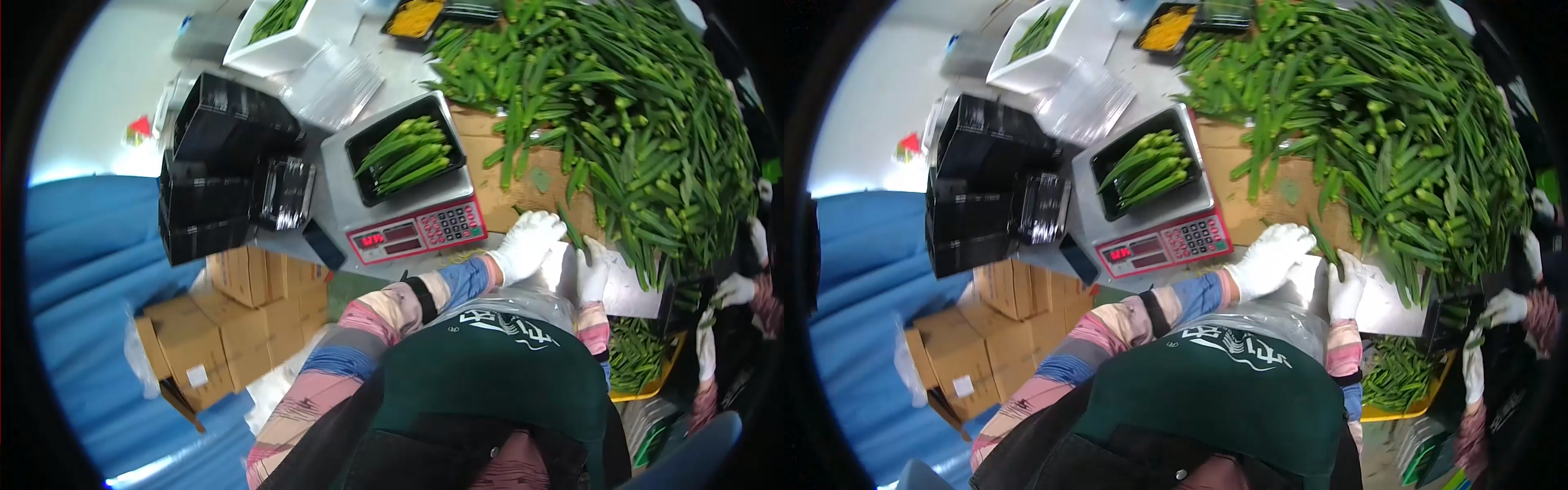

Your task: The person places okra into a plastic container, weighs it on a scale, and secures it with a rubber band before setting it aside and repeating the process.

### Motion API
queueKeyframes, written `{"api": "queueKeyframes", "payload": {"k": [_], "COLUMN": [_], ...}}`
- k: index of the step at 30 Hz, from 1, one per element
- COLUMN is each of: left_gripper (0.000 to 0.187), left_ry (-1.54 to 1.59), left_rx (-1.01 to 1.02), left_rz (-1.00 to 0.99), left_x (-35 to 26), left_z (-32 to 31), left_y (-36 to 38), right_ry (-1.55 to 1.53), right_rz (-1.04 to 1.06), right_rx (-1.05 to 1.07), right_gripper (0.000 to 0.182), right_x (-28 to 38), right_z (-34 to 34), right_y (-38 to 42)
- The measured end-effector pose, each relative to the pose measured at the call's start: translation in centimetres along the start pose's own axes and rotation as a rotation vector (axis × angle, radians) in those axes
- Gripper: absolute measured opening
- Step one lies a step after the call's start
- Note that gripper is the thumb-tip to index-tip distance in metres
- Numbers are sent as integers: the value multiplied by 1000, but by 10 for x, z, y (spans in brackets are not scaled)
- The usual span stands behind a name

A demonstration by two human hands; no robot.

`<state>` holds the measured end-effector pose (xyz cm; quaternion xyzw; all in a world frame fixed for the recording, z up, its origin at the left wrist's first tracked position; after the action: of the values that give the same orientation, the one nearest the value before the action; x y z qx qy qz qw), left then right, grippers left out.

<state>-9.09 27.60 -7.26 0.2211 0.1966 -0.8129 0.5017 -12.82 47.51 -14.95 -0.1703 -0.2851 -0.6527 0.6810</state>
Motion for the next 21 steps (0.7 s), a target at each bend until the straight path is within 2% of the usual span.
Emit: {"api": "queueKeyframes", "payload": {"k": [1, 5, 8, 10, 12, 14, 16, 18, 19, 21], "left_gripper": [47, 40, 36, 31, 24, 21, 19, 17, 16, 15], "left_ry": [28, 570, 523, 608, 549, 661, 293, 289, 257, 45], "left_rx": [-79, -24, -209, -289, -336, -563, -684, -795, -774, -682], "left_rz": [-20, 112, 177, 316, 420, 557, 535, 633, 644, 520], "left_x": [-7, -11, 3, 22, 49, 76, 105, 121, 123, 122], "left_z": [12, 70, 124, 159, 201, 244, 280, 295, 297, 290], "left_y": [9, 52, 97, 125, 152, 183, 211, 226, 225, 213], "right_ry": [14, -3, -56, -94, -122, -155, -206, -251, -265, -292], "right_rz": [24, 121, 249, 312, 362, 376, 390, 433, 473, 574], "right_rx": [-15, -18, 18, 58, 72, 89, 100, 56, 4, -89], "right_gripper": [33, 32, 28, 27, 26, 27, 28, 26, 25, 22], "right_x": [6, 55, 103, 137, 168, 203, 235, 264, 280, 319], "right_z": [0, 3, -9, -19, -28, -36, -42, -46, -46, -43], "right_y": [-1, -1, -10, -12, -13, -13, -12, -13, -11, -8]}}
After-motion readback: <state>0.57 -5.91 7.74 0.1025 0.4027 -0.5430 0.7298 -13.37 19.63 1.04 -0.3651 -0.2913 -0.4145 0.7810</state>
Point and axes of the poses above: each hand's wrist, its own y-axis away from the middle knuckle, its own z-axis out of the back of the hand, x = y × z, the point moved 5 cm from there along -y, towards the middle knuckle, and after that the axes turned 15 degrees about -z, right-handed, at the moved point
